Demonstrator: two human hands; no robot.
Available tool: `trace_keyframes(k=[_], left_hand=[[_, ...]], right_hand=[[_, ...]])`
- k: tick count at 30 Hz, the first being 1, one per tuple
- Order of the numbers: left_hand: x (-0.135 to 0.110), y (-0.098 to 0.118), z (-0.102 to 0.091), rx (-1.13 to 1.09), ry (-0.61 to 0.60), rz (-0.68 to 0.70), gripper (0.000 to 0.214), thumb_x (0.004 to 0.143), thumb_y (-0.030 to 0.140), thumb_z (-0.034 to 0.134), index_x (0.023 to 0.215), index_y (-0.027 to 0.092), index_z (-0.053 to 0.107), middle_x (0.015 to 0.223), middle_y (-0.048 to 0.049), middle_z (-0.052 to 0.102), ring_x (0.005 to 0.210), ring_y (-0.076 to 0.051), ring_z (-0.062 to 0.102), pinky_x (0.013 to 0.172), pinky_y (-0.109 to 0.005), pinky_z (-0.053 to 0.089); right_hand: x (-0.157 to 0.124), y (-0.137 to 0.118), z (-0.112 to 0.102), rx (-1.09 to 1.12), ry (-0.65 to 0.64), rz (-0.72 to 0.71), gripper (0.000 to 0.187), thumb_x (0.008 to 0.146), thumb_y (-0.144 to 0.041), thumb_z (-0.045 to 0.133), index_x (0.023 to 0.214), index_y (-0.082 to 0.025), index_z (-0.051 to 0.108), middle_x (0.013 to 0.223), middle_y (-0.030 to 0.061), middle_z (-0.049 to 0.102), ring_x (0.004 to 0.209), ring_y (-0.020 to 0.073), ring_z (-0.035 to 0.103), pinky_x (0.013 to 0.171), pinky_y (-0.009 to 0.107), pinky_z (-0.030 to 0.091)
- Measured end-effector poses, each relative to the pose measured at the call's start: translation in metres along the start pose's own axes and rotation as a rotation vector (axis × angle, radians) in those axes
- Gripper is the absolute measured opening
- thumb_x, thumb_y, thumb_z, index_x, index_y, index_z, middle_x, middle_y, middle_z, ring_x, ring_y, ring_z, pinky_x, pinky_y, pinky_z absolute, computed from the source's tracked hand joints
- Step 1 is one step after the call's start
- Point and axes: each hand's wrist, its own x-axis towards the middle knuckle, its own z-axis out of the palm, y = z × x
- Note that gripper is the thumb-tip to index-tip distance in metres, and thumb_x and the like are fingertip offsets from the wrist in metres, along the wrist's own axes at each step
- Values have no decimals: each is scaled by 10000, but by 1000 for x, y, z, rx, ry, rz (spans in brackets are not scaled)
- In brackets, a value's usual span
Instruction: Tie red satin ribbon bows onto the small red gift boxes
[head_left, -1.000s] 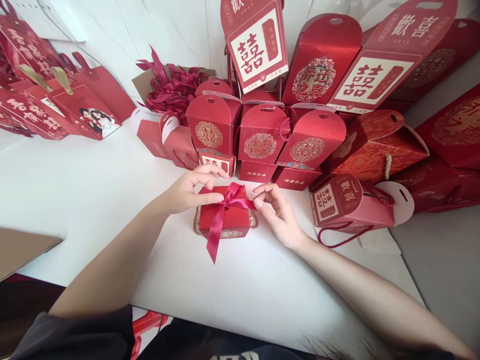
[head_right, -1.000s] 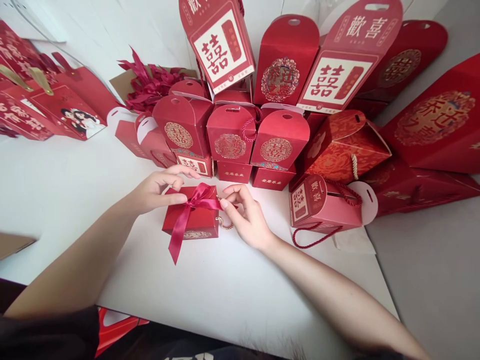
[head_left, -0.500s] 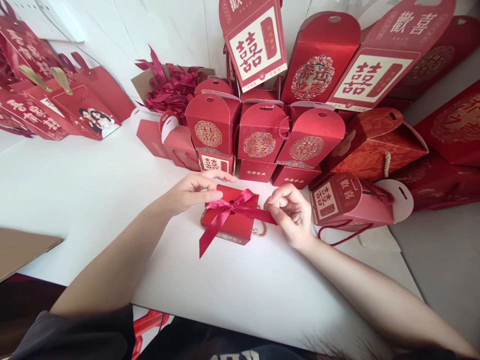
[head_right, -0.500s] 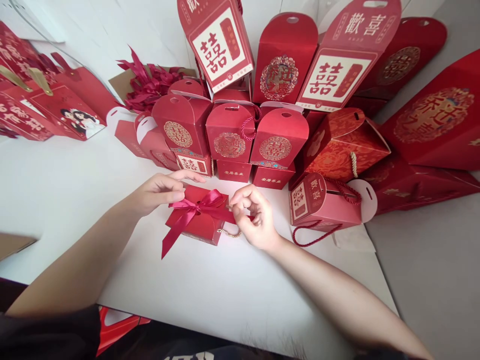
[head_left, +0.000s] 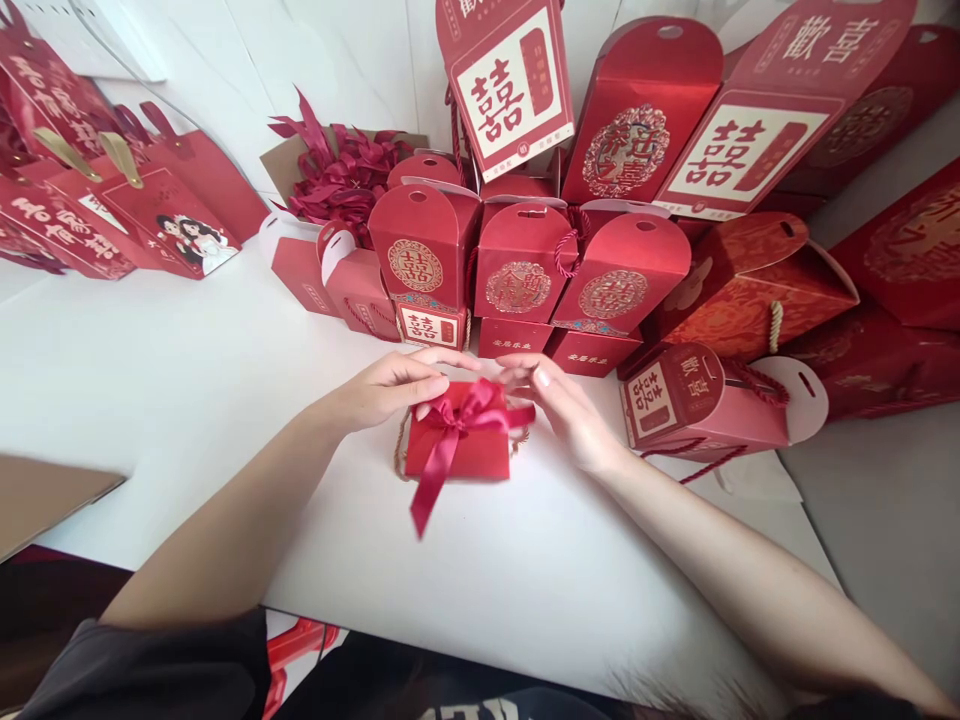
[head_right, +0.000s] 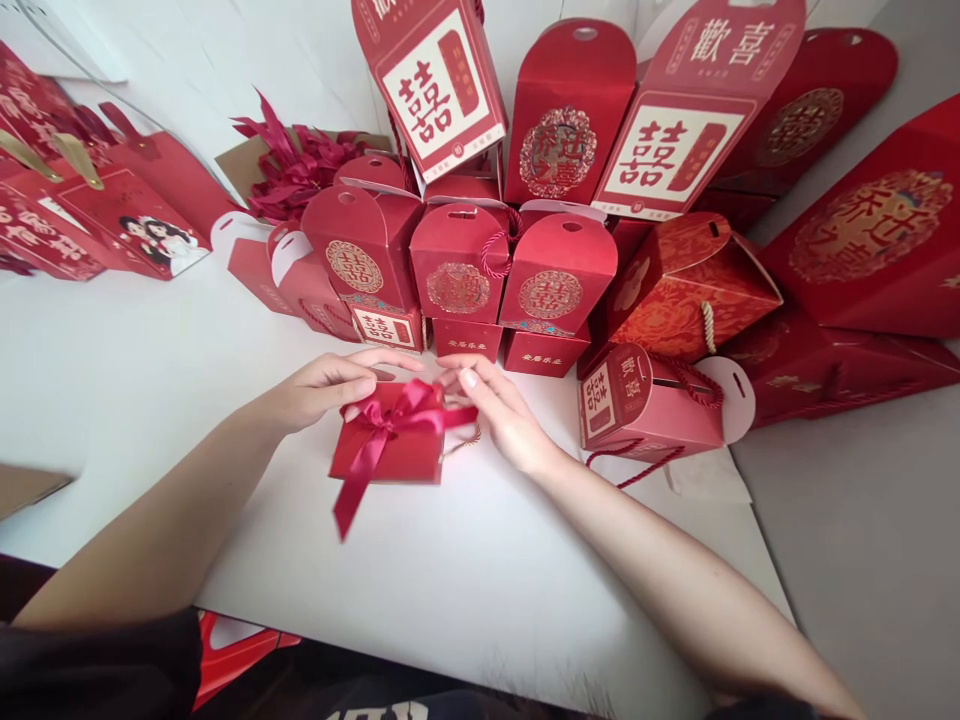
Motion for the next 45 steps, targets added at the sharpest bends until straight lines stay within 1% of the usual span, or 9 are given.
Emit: trace_keyframes(k=[3,6,10,17,20,25,32,39,45], left_hand=[[-1,-1,-1,20,36,4,501,914,449,555,515,146,543,1319,-106,605,1190,-271,554,1089,-449,397],[-1,-3,-2,2,36,14,502,918,458,541,521,150,531,1326,-96,599,1166,-260,564,1088,-452,398],[-1,-3,-4,-10,-11,36,490,906,454,560,522,150,541,1299,-100,611,1189,-278,557,1082,-452,398],[-2,1,-3,18,-29,33,442,884,419,609,534,149,622,1295,-100,613,1110,-266,605,1045,-439,433],[-2,1,-3,8,-33,30,478,895,439,587,515,149,591,1262,-90,632,1130,-258,593,1041,-407,437],[0,-4,-2,24,-43,53,442,858,404,643,512,146,552,1302,-85,598,1149,-268,582,1046,-409,429],[0,-8,-1,33,-84,7,442,883,378,619,517,141,548,1357,-70,567,1101,-235,614,948,-353,480],[-1,-8,-5,32,-96,-4,410,870,372,638,533,142,597,1395,-74,562,1125,-253,621,972,-369,466],[0,-14,-7,-28,-114,-41,403,849,398,662,537,146,616,1204,-109,688,1140,-280,615,1039,-408,414]], right_hand=[[1,4,-4,-18,101,-67,340,988,-467,427,1042,-210,644,666,-17,581,721,166,590,900,372,467],[1,0,-4,-98,75,-87,318,969,-465,480,961,-207,666,831,25,639,859,183,609,920,363,459],[-4,-11,3,-171,-118,-27,270,970,-430,501,995,-207,652,1156,74,625,1133,206,576,1029,394,423],[-10,-19,11,-185,-245,-53,176,911,-372,620,856,-207,652,1381,102,512,1329,254,474,1042,469,460],[-10,-19,10,-147,-270,-33,183,895,-341,647,779,-199,653,1409,99,512,1360,267,452,1032,476,476],[-7,-13,7,-63,-256,19,310,917,-341,617,652,-183,591,1389,75,549,1366,263,447,1091,468,411],[-3,-2,4,78,-167,73,298,888,-351,649,645,-185,607,1319,64,578,1241,236,551,1062,413,428],[-5,5,5,112,-157,55,319,883,-368,646,629,-186,585,1328,64,567,1207,243,561,1038,427,441],[-7,1,9,212,-141,89,311,894,-316,635,615,-188,581,1314,48,558,1248,244,520,1069,388,392]])
